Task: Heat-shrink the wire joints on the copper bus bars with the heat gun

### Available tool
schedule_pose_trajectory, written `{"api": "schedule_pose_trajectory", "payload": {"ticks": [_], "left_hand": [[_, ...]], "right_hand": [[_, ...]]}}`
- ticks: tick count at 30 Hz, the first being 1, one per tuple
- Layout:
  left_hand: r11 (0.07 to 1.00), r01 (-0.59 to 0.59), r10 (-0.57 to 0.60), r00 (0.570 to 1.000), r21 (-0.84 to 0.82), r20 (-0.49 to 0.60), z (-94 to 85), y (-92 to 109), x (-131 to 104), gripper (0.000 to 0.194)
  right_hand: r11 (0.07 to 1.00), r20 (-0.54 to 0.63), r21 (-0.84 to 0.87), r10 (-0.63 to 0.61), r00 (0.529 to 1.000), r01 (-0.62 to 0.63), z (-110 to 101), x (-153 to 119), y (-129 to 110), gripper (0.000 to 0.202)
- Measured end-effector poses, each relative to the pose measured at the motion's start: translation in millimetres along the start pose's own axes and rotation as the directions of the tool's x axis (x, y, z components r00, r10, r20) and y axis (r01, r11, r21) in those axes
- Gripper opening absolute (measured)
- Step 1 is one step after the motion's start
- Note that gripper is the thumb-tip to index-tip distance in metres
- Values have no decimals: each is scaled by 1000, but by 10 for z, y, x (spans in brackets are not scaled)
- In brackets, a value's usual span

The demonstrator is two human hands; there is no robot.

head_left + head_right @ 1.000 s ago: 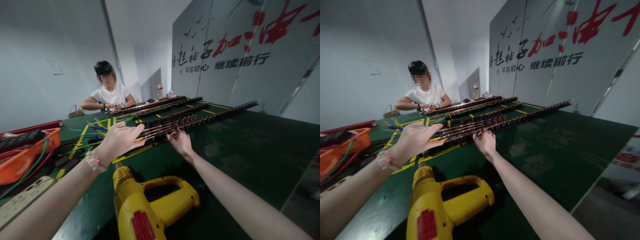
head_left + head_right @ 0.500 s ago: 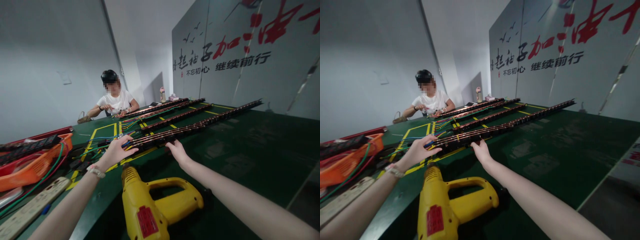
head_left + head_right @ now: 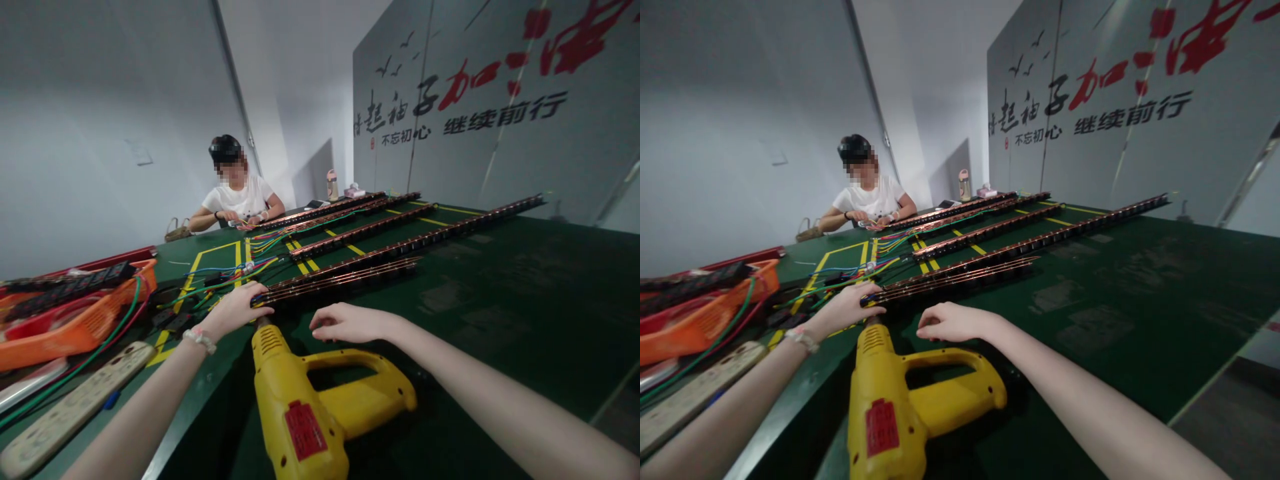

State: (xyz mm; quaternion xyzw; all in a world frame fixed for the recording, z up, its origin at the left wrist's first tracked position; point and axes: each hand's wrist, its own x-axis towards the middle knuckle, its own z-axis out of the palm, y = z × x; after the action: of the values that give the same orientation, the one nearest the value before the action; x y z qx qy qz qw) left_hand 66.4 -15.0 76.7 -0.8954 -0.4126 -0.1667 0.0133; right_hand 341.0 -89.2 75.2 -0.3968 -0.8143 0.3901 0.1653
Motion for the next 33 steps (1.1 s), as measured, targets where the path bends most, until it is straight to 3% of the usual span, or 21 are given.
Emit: {"api": "schedule_pose_trajectory", "payload": {"ticks": [2, 6, 9, 15, 19, 23, 28, 33], "left_hand": [[1000, -2, 3, 1000, 24, -21, 47, -23, 15, 40], [999, 23, -21, 999, 26, -45, 153, -98, 84, 39], [997, 60, -57, 997, 38, -60, 207, -132, 117, 41], [999, 4, -4, 1000, 35, 1, 259, -133, 15, 51], [999, -20, 19, 999, 39, 37, 274, -111, -45, 54], [995, -52, 49, 998, 88, 39, 138, -67, -9, 56], [994, -13, 29, 990, 113, -140, -173, -8, 51, 55], [997, 38, -53, 967, -66, -249, -317, 1, 64, 55]], "right_hand": [[989, 32, -135, -54, 998, 57, -10, -92, -144, 33], [970, 26, -242, -14, 1000, 20, 43, -226, -406, 45], [954, 119, -289, -48, 992, 81, 190, -257, -514, 36], [923, 37, -385, 7, 999, 8, 433, -180, -469, 31], [917, 45, -392, -65, 997, 77, 460, -115, -413, 39], [917, 0, -398, -41, 999, 38, 482, -105, -435, 52], [902, -17, -431, -43, 999, 32, 505, -124, -445, 56], [902, 3, -423, -89, 996, 82, 480, -120, -435, 52]]}}
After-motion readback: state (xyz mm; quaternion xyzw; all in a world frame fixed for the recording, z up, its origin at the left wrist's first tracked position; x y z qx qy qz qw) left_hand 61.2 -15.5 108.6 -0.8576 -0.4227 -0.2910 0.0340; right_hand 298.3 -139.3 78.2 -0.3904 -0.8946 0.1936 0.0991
